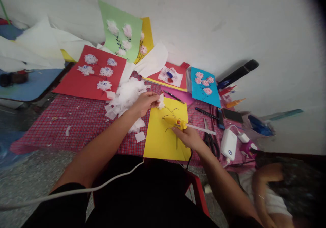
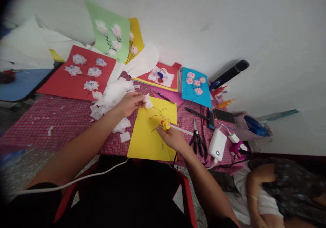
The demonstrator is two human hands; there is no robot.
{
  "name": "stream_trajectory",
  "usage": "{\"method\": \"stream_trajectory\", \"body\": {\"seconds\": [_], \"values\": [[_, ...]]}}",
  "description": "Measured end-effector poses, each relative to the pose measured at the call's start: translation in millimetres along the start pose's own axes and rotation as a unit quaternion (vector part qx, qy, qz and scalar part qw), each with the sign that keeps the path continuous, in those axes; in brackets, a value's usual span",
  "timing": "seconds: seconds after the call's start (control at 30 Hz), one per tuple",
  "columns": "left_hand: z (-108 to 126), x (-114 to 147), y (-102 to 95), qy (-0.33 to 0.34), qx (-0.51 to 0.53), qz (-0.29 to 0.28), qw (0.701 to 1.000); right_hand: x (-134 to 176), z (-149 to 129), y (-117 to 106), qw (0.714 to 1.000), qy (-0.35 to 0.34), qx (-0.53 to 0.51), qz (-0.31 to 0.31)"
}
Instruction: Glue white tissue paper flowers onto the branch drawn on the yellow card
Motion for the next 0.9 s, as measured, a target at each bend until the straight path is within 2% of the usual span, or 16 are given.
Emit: {"method": "stream_trajectory", "body": {"seconds": [0.9], "values": [[1.0, 1.4, 1.4, -0.003, -0.001, 0.002, 1.0, -0.1, 4.6, 3.3, 1.0, 0.001, -0.009, 0.006]]}}
Point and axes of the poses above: each hand's wrist, its own x-axis away from the middle knuckle, its own y-axis out of the palm, z = x × y, the point moved 4 cm from there along -x, towards the middle knuckle, and after that the axes turned 10 degrees about -y, right-handed, at the moved point
